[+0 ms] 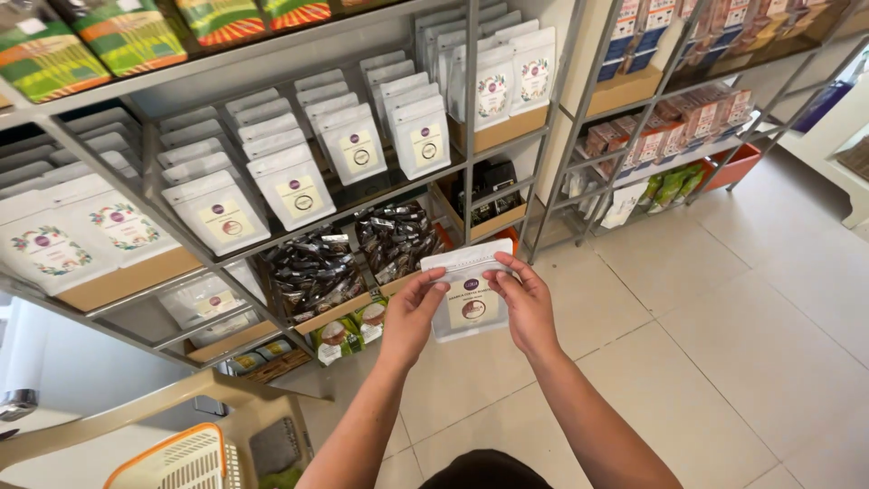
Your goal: The person wipes a white coffee pack with a pink cloth and places it into a shopping basket. They repeat this process, picking up multiple coffee packs from a metal shelf, wiping each one, and placing them into the basket.
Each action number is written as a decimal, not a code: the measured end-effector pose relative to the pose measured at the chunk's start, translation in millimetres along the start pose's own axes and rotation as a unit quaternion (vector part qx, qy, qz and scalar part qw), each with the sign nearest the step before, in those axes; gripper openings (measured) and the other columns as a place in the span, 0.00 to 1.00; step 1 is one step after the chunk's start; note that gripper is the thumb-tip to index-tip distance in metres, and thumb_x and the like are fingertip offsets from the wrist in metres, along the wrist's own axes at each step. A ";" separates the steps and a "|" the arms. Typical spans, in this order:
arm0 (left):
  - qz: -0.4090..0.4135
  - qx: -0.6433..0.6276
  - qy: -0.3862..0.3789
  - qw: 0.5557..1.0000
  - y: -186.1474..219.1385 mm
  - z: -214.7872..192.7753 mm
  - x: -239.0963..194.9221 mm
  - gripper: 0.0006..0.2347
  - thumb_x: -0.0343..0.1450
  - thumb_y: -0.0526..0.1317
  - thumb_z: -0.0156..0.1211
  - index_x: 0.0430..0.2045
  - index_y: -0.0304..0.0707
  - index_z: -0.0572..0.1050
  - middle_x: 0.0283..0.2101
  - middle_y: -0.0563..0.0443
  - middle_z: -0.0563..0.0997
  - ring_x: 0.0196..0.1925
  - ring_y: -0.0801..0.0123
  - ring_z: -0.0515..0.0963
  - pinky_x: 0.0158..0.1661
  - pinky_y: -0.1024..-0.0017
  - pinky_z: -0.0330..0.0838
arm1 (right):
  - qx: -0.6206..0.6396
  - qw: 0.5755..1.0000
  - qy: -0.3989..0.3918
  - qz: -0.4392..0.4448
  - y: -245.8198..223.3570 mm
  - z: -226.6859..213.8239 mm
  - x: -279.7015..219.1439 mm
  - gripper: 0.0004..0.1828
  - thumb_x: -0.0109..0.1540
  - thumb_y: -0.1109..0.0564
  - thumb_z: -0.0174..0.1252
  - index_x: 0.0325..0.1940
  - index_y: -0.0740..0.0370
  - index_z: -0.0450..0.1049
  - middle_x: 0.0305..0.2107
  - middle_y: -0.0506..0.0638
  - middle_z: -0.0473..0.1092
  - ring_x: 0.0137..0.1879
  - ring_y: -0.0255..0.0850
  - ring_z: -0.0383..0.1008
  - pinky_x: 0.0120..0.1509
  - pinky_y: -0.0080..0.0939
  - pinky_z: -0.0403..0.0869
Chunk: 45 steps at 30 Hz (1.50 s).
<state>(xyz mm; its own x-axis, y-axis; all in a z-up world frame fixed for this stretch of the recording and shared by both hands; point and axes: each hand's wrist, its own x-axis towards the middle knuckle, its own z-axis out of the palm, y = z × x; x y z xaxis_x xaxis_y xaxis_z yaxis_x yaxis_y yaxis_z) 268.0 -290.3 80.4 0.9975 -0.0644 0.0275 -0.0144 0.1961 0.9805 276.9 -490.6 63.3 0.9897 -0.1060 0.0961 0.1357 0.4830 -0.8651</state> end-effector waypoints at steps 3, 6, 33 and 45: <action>0.004 -0.024 0.005 1.000 1.9 -29.7 -16.2 0.14 0.74 0.36 0.59 0.54 0.32 0.76 0.45 0.51 0.83 0.49 0.76 0.79 0.52 0.77 0.71 | -0.001 1.000 0.002 0.005 12.6 27.5 -18.6 0.19 0.67 0.64 0.52 0.63 0.68 0.70 0.48 0.53 0.74 0.54 0.39 0.76 0.62 0.41 0.73; 0.025 -0.010 0.028 0.999 8.8 -62.4 -41.3 0.14 0.74 0.36 0.60 0.54 0.31 0.77 0.43 0.53 0.81 0.45 0.77 0.77 0.48 0.78 0.71 | 0.001 1.000 0.006 0.011 34.6 58.1 -44.1 0.19 0.67 0.64 0.53 0.63 0.68 0.70 0.48 0.54 0.74 0.56 0.40 0.76 0.64 0.42 0.73; -0.023 0.042 0.033 0.998 -11.6 -108.2 -244.8 0.14 0.75 0.38 0.60 0.53 0.30 0.78 0.35 0.58 0.78 0.36 0.81 0.72 0.38 0.80 0.68 | -0.008 0.996 0.038 0.085 43.0 72.5 -257.4 0.18 0.67 0.64 0.52 0.61 0.73 0.70 0.50 0.58 0.74 0.59 0.44 0.75 0.69 0.44 0.72; -0.042 0.039 0.051 0.997 1.3 -164.1 -303.8 0.15 0.74 0.38 0.60 0.54 0.29 0.76 0.33 0.57 0.77 0.36 0.81 0.73 0.38 0.80 0.69 | -0.002 0.992 0.038 0.117 77.1 120.5 -313.7 0.18 0.67 0.64 0.51 0.62 0.71 0.70 0.50 0.56 0.74 0.58 0.43 0.76 0.68 0.43 0.72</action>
<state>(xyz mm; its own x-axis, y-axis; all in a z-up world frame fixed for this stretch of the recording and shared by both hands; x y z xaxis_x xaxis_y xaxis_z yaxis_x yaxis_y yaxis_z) -23.8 -110.0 41.4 0.9972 0.0228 -0.0715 0.0684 0.1171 0.9908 -17.7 -315.4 25.8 0.9880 -0.0562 -0.1438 -0.0969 0.4990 -0.8612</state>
